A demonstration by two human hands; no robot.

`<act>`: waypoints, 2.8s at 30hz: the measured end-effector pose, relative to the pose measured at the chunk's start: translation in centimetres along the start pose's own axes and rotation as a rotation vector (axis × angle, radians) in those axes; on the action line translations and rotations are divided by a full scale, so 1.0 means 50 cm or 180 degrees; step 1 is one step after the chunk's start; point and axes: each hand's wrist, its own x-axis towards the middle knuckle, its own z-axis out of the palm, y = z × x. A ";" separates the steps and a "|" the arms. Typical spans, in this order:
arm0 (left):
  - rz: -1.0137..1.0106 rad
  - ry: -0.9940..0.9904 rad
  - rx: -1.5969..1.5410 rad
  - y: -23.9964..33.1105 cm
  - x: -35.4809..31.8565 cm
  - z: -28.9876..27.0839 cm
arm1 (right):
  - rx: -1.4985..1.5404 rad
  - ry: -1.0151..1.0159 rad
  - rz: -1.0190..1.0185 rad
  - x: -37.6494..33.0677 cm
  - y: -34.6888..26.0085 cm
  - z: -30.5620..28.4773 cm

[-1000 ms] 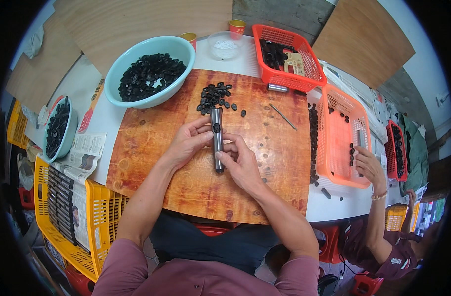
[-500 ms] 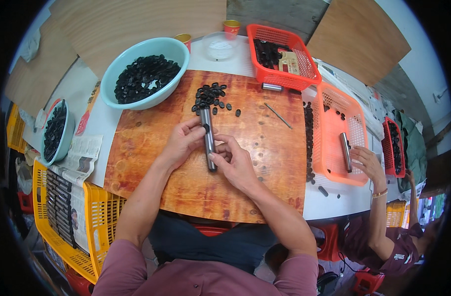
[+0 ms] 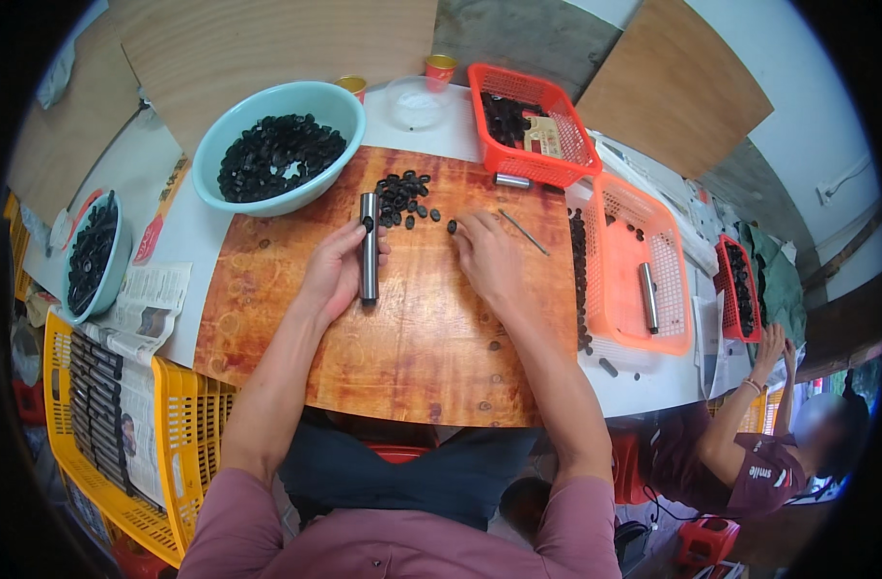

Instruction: The person inserts small black cylindrical pieces into a metal tube using a thin metal rod. They repeatedly place the filled tube into a yellow basket and continue the process with additional pieces from a bowl on the table.

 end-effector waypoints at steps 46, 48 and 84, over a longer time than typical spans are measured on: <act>-0.0770 -0.0383 0.0199 -0.025 -0.021 0.039 | 0.1138 0.0065 0.0589 -0.052 -0.067 -0.010; -0.0783 -0.0549 0.0204 -0.034 -0.016 0.033 | 0.1044 0.0179 0.0114 -0.054 -0.089 -0.012; -0.0776 -0.0559 0.0526 -0.033 -0.035 0.048 | 0.1211 0.0483 -0.0007 -0.064 -0.139 0.001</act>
